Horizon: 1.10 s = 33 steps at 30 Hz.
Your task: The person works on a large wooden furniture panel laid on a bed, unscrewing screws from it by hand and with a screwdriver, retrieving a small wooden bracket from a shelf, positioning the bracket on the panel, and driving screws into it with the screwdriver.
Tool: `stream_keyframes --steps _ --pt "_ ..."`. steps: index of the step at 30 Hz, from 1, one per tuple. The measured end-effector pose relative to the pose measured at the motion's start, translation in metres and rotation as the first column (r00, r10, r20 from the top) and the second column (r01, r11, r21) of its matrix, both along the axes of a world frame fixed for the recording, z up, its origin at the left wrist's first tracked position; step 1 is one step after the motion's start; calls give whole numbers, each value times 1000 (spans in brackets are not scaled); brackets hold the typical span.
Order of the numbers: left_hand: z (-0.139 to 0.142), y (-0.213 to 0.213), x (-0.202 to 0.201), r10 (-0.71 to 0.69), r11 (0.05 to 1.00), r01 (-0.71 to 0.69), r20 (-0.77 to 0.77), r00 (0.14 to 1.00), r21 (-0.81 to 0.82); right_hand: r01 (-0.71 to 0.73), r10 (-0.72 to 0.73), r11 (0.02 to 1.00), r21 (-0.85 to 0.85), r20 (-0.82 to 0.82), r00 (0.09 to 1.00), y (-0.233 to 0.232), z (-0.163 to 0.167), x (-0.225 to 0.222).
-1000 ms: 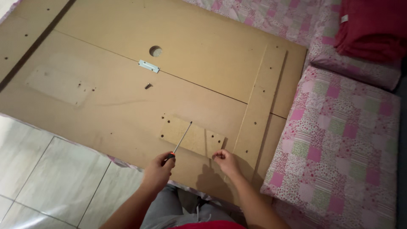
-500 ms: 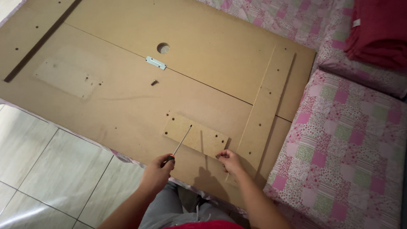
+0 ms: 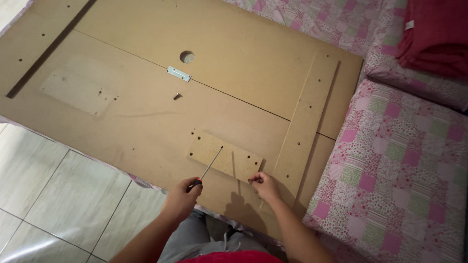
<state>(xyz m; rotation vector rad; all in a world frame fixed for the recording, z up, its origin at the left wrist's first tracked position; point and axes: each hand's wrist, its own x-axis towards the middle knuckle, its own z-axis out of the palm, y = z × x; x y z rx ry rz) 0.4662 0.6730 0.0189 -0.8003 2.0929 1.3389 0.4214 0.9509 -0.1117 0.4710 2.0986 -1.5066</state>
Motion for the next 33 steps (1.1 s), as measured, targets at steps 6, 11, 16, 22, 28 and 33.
stream_keyframes --steps 6,11,16,22,28,33 --pt "4 3 -4 -51 997 51 9 999 -49 34 -27 998 -51 133 991 3 7 3" --pt "15 7 -6 -57 996 58 20 998 -67 22 -21 999 -28 38 999 -1 4 -1" --pt "27 11 -6 -117 989 123 66 991 -86 123 -107 979 162 -105 989 -11 1 -4" --pt "36 18 -8 -359 922 339 -89 929 -186 194 -204 979 67 235 950 -12 11 -7" --pt "49 28 -10 -521 835 468 -147 841 -289 91 -116 988 122 217 969 -11 19 -8" --pt "71 35 -18 -645 731 583 -82 759 -355 107 -112 994 32 286 952 -2 15 -6"
